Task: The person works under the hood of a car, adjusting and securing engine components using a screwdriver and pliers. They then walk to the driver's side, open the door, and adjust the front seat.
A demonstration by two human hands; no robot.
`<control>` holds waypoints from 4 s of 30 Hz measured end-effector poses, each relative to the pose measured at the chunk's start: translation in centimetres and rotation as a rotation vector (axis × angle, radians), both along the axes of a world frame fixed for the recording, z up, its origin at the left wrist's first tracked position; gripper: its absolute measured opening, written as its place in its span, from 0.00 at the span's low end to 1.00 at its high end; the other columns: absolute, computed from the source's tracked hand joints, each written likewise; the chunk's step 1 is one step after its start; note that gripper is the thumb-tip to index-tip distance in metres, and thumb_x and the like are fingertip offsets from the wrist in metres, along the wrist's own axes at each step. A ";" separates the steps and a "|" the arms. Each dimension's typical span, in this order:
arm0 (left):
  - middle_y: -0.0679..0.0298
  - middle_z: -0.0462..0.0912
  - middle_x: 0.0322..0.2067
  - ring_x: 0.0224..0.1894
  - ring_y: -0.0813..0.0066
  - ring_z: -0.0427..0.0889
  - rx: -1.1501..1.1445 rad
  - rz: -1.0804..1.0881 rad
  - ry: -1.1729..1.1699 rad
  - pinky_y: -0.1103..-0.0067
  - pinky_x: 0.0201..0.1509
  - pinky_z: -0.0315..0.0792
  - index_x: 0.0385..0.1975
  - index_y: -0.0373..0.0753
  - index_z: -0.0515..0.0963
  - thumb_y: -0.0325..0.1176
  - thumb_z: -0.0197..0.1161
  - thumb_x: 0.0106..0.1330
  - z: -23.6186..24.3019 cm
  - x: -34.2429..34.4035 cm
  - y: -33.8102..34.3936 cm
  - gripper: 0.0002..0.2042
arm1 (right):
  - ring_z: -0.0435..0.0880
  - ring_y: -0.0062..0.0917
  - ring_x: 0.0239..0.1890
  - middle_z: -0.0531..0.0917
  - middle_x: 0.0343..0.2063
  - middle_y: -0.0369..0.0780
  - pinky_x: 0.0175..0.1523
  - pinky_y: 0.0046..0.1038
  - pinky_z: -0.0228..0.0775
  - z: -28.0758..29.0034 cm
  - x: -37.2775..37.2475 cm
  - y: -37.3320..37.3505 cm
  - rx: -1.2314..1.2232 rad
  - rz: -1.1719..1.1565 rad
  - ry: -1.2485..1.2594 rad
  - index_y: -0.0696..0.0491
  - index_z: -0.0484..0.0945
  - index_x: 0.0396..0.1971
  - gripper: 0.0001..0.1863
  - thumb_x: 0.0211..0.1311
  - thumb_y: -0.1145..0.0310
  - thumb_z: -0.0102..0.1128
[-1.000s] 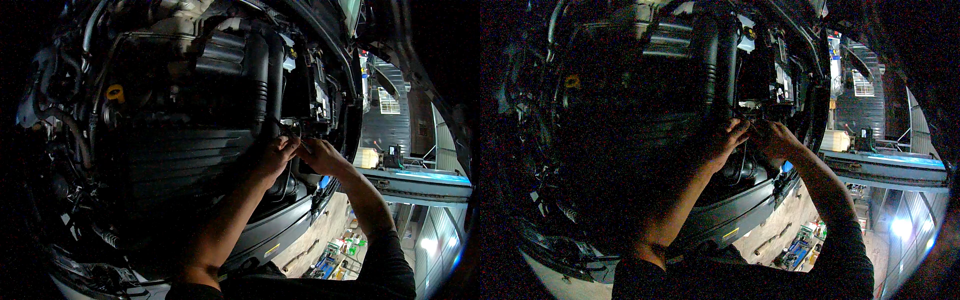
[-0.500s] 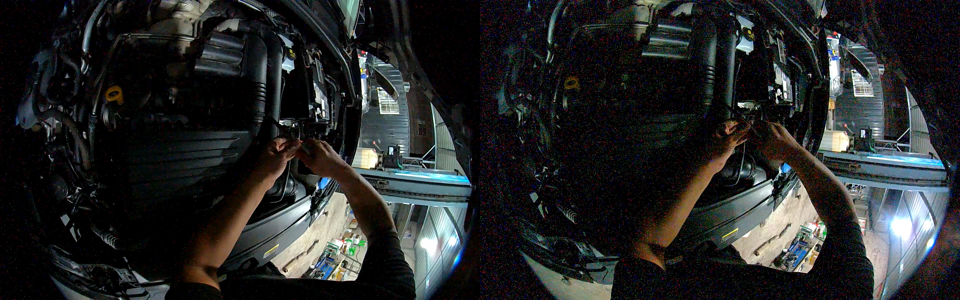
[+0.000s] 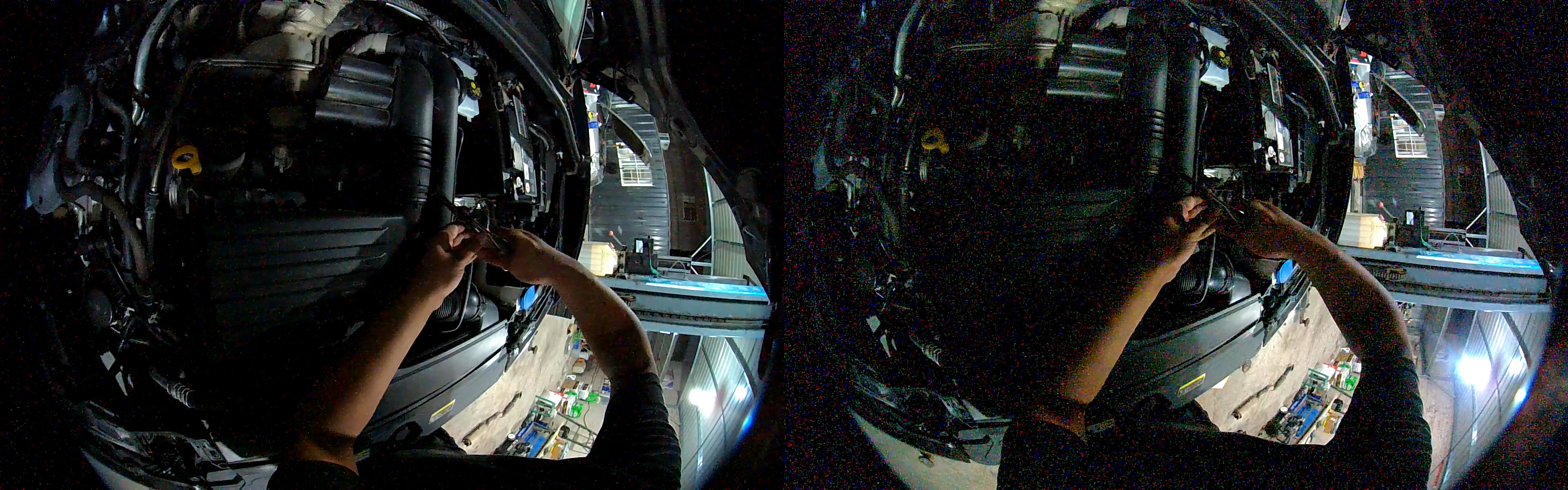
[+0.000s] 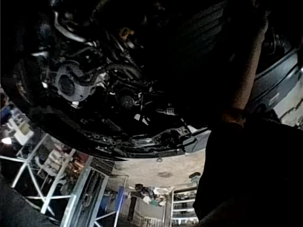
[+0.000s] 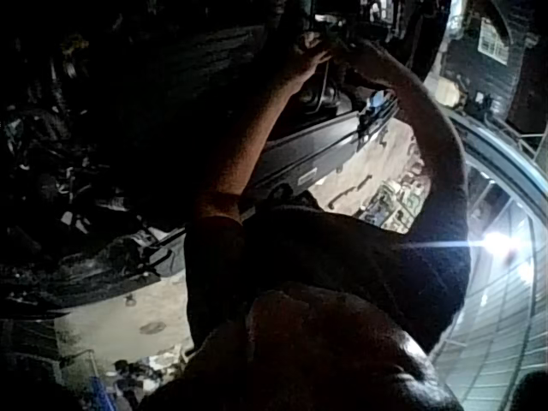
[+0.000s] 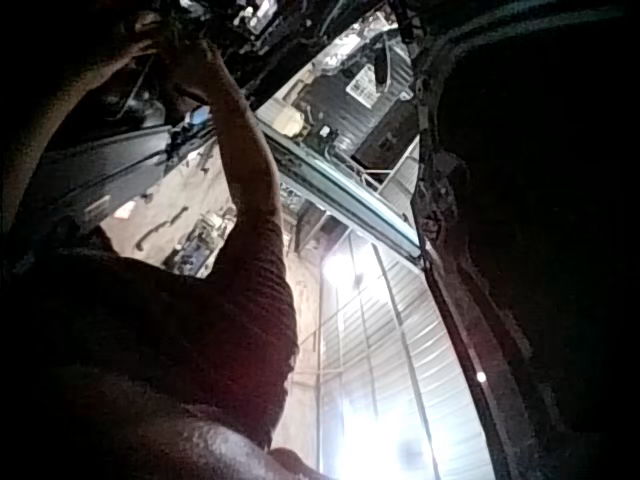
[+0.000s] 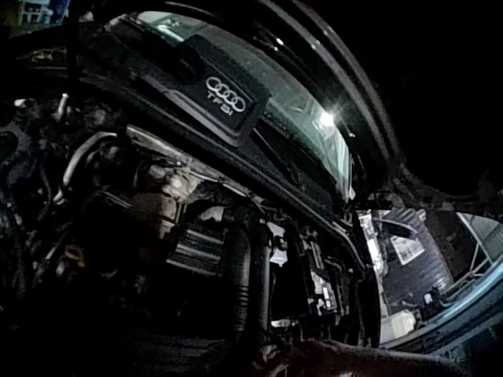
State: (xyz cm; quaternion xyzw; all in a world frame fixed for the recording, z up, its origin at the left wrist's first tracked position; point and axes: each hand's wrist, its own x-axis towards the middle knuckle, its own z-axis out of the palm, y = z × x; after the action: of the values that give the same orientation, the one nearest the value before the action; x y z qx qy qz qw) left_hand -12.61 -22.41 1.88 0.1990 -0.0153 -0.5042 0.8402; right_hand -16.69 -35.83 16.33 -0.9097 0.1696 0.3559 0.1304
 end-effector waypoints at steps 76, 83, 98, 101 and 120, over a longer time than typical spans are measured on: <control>0.55 0.83 0.50 0.48 0.69 0.85 1.107 0.185 -0.969 0.74 0.57 0.75 0.57 0.31 0.74 0.33 0.57 0.76 6.4 -16.3 44.2 0.16 | 0.74 0.44 0.56 0.74 0.52 0.49 0.59 0.43 0.69 -6.4 -41.0 6.6 -0.332 -1.155 -0.761 0.57 0.81 0.44 0.22 0.51 0.60 0.70; 0.54 0.85 0.45 0.40 0.70 0.85 1.495 0.251 -0.980 0.75 0.48 0.78 0.54 0.28 0.76 0.27 0.59 0.70 10.3 -26.6 52.6 0.15 | 0.73 0.44 0.58 0.74 0.52 0.47 0.57 0.45 0.67 -7.2 -38.8 7.6 -0.575 -0.992 -0.671 0.57 0.78 0.44 0.22 0.59 0.54 0.68; 0.50 0.77 0.55 0.58 0.48 0.75 1.445 0.261 -1.677 0.63 0.64 0.69 0.55 0.32 0.76 0.32 0.67 0.64 11.1 -13.4 50.9 0.20 | 0.75 0.48 0.56 0.75 0.54 0.50 0.58 0.46 0.68 -5.6 -35.0 10.7 -0.784 -0.868 -1.001 0.57 0.74 0.51 0.27 0.61 0.54 0.67; 0.50 0.72 0.61 0.66 0.47 0.68 1.393 0.130 -1.703 0.57 0.70 0.63 0.56 0.35 0.75 0.35 0.68 0.64 10.6 -8.5 48.0 0.22 | 0.74 0.52 0.57 0.73 0.55 0.54 0.59 0.46 0.68 -2.1 -28.6 12.7 -0.710 -0.745 -1.177 0.61 0.71 0.55 0.29 0.63 0.56 0.67; 0.49 0.70 0.67 0.70 0.49 0.65 1.337 -0.015 -1.935 0.47 0.73 0.56 0.56 0.34 0.78 0.52 0.59 0.70 3.2 -1.7 42.3 0.27 | 0.71 0.45 0.65 0.70 0.63 0.53 0.67 0.46 0.66 5.1 36.8 9.7 -0.238 -0.950 -1.049 0.55 0.74 0.62 0.45 0.56 0.32 0.63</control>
State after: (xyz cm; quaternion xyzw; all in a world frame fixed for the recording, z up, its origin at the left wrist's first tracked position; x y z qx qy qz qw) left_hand -14.34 19.89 5.10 0.9002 -0.3807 -0.0556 0.2042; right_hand 20.12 -26.17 21.45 -0.7970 0.4998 -0.2442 0.2354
